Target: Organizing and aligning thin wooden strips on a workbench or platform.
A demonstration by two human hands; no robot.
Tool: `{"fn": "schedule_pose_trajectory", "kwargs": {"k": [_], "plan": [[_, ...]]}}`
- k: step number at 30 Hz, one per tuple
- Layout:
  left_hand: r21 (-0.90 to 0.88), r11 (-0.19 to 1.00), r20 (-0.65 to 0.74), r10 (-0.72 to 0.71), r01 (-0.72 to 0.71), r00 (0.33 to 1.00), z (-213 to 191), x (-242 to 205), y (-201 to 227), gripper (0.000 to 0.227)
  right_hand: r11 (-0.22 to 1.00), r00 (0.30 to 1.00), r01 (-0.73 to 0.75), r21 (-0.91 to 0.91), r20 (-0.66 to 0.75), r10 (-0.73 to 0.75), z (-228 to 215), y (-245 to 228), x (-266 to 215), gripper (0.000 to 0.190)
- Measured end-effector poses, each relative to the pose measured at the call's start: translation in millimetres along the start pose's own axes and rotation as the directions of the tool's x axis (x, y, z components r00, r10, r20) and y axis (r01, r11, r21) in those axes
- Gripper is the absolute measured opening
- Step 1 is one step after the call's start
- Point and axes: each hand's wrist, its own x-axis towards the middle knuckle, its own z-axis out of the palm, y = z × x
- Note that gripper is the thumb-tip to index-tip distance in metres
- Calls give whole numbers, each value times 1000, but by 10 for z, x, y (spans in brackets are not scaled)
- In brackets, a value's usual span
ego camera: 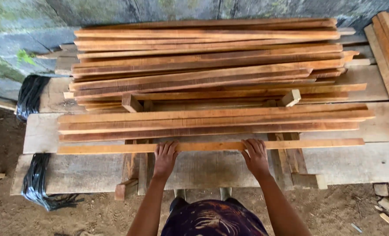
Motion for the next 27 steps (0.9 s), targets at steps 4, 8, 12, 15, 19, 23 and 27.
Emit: {"fn": "schedule_pose_trajectory", "kwargs": {"k": [4,8,12,15,19,23,27], "plan": [[-18,1000,18,-4,4,1000,38,45,-82,50,999,999,12,40,36,-14,-88,74,109,40],[-141,990,-3,19,-20,1000,6,3,-119,44,998,999,11,64,46,-14,-21,160,-4,38],[-112,990,-27,84,-86,996,-134,30,-139,38,996,998,39,75,45,-43,30,318,-66,40],[-4,996,-67,94,-94,993,-115,-5,-205,45,993,997,71,-90,10,-71,-130,156,-15,34],[-3,998,-66,56,-57,996,17,-84,-282,48,993,998,52,-103,25,-49,-76,174,-60,33],[-53,998,-62,29,-32,998,81,-107,-393,44,998,999,13,-60,46,-10,15,330,-152,35],[-117,992,-107,36,-49,994,86,-116,-398,32,999,999,-34,-34,32,35,-99,232,-95,36]]}}
